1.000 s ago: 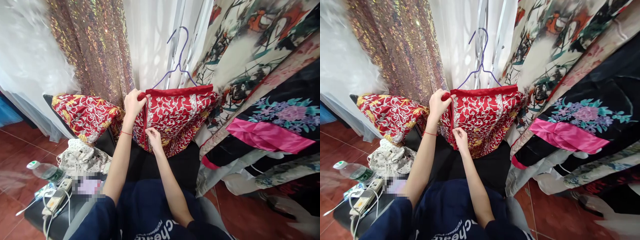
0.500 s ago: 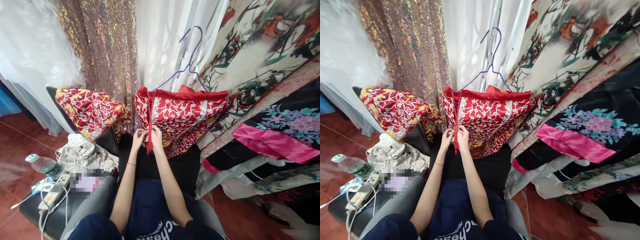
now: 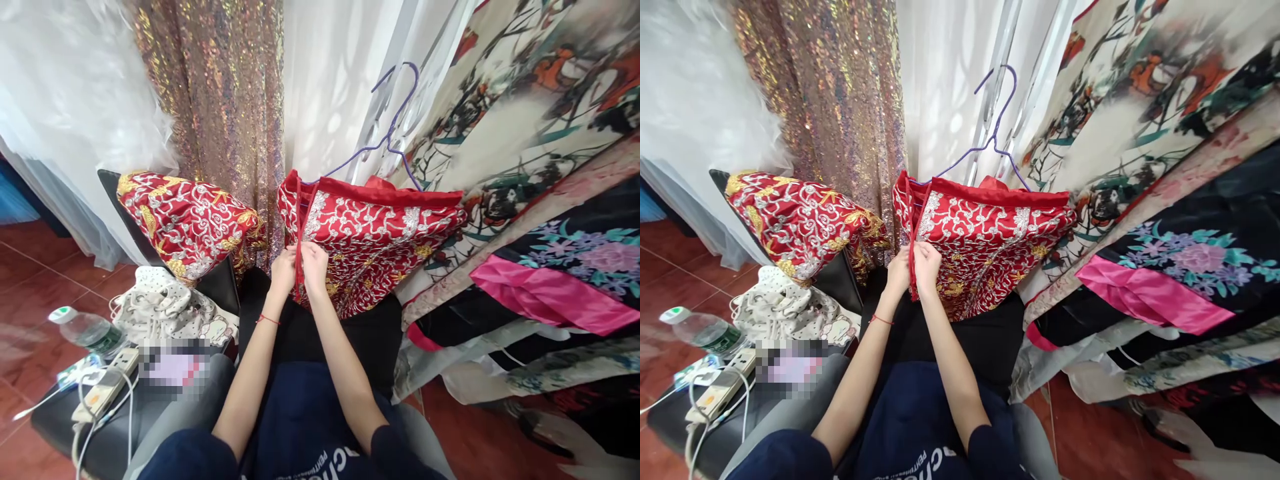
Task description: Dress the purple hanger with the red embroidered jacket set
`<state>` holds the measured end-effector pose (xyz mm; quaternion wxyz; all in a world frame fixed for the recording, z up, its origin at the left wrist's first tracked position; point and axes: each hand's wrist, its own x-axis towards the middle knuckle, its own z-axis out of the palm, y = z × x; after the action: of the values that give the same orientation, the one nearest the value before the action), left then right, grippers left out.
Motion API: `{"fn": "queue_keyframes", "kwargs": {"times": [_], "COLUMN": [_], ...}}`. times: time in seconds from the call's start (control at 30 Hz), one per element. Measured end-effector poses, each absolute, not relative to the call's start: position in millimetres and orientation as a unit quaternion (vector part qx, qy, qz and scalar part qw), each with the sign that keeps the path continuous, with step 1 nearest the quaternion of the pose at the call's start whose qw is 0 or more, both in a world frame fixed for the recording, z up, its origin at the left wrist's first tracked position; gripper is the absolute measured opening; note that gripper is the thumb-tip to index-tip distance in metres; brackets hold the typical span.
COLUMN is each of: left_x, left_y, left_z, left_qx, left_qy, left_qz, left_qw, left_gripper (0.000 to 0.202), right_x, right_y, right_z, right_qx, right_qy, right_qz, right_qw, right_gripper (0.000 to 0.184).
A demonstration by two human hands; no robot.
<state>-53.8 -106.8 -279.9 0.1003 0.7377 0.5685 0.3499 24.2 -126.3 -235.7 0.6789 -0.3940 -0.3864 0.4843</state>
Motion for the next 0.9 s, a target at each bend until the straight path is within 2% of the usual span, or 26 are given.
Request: {"fn": "queue_keyframes", "kwargs": {"times": [0.2,0.6,0.77,0.83,0.9], "left_x": [-48,-44,-52,-57,-60], "left_y": [-123,-125,-106,-93,-77], "left_z": [-278,-283,-277,-268,-255], "left_qx": [0.73,0.728,0.717,0.701,0.665], "left_qy": [0.59,0.609,0.614,0.605,0.586], "left_qz": [0.336,0.314,0.326,0.37,0.453], "left_qw": [0.072,0.022,0.045,0.076,0.096], "left_gripper": [0.024,0.029,0.025,0.021,0.015], "right_x": [17,22,51,76,109], "right_y": [-104,-68,-69,-77,-87], "right_z": [-189,-139,-132,-129,-124], "right_qx": [-0.389,-0.38,-0.388,-0.392,-0.41], "right_qy": [-0.413,-0.459,-0.569,-0.639,-0.694], "right_qz": [0.415,0.339,0.344,0.275,0.154], "right_qw": [0.712,0.727,0.638,0.602,0.572], "right_gripper": [0.022,0.022,0.022,0.021,0.022]}}
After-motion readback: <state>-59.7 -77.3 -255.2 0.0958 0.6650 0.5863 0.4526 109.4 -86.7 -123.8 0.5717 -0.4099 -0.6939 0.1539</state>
